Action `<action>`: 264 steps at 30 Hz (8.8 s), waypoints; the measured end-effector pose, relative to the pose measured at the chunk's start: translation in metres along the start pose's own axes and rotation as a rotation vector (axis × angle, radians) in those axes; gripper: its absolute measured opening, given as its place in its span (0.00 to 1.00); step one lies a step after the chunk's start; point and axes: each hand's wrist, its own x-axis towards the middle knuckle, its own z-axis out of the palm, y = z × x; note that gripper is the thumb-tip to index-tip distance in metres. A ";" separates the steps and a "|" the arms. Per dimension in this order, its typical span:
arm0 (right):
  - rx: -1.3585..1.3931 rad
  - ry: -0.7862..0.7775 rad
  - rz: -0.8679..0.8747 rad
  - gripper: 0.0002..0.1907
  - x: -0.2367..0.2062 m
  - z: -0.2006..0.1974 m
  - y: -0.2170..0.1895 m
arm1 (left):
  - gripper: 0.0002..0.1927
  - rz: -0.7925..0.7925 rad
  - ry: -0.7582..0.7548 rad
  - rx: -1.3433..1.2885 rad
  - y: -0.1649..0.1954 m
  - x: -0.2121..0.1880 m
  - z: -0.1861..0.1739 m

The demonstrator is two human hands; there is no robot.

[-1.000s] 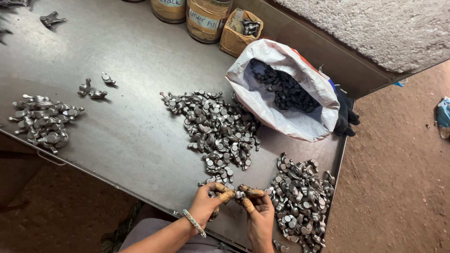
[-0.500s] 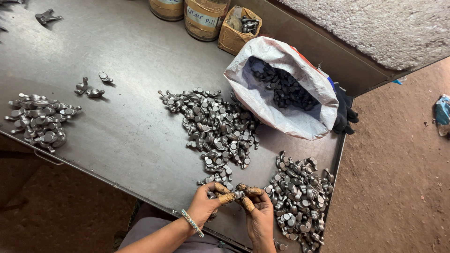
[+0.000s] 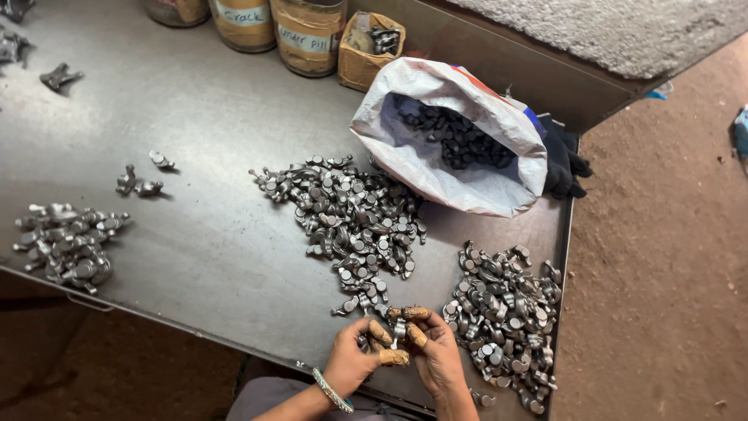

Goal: The person sorts small metal parts on a metal table, picking them up one by one and placing them into a white sack. The person uses both hands to handle the parts and occasionally adjusts the sack.

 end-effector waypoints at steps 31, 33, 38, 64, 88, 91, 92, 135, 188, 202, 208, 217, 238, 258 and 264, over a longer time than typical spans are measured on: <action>-0.039 0.027 0.002 0.21 0.030 -0.029 0.044 | 0.15 -0.606 -0.165 -0.624 -0.047 0.030 -0.034; -0.035 0.011 -0.013 0.22 0.029 -0.028 0.047 | 0.15 -0.576 -0.154 -0.588 -0.048 0.030 -0.038; -0.027 -0.008 -0.031 0.22 0.028 -0.023 0.048 | 0.16 -0.532 -0.122 -0.558 -0.049 0.031 -0.040; -0.213 -0.083 -0.052 0.23 0.022 -0.015 0.055 | 0.16 -0.486 -0.054 -0.559 -0.051 0.022 -0.056; -0.232 -0.046 -0.116 0.23 0.023 -0.019 0.067 | 0.17 -0.503 -0.057 -0.499 -0.047 0.014 -0.058; -0.204 -0.032 -0.102 0.24 0.026 -0.018 0.073 | 0.20 -0.506 -0.031 -0.490 -0.050 0.012 -0.059; -0.201 -0.037 -0.103 0.24 0.027 -0.019 0.074 | 0.20 -0.510 -0.028 -0.495 -0.051 0.013 -0.060; -0.241 -0.020 -0.206 0.24 0.049 -0.030 0.103 | 0.26 0.062 0.216 0.733 -0.051 0.032 -0.125; -0.792 0.281 -0.547 0.09 0.031 -0.068 0.059 | 0.10 -0.087 -0.070 -0.143 -0.086 0.026 -0.092; -1.505 0.524 -0.961 0.14 0.033 -0.037 0.036 | 0.31 0.028 0.247 0.579 -0.052 0.029 -0.133; -1.683 0.118 -0.459 0.27 0.052 0.034 0.108 | 0.31 0.089 0.225 0.675 -0.049 0.021 -0.121; -1.686 0.123 -0.504 0.22 0.022 0.013 0.108 | 0.31 0.110 0.190 0.698 -0.048 0.015 -0.125; -0.194 0.222 -0.194 0.10 0.024 -0.032 0.132 | 0.29 0.224 0.089 0.571 -0.064 -0.006 -0.121; -0.148 0.192 -0.178 0.13 0.044 -0.059 0.164 | 0.16 0.056 -0.051 0.031 -0.092 0.023 -0.129; -0.237 0.073 -0.148 0.09 0.050 -0.060 0.163 | 0.10 0.003 -0.022 -0.006 -0.101 0.030 -0.116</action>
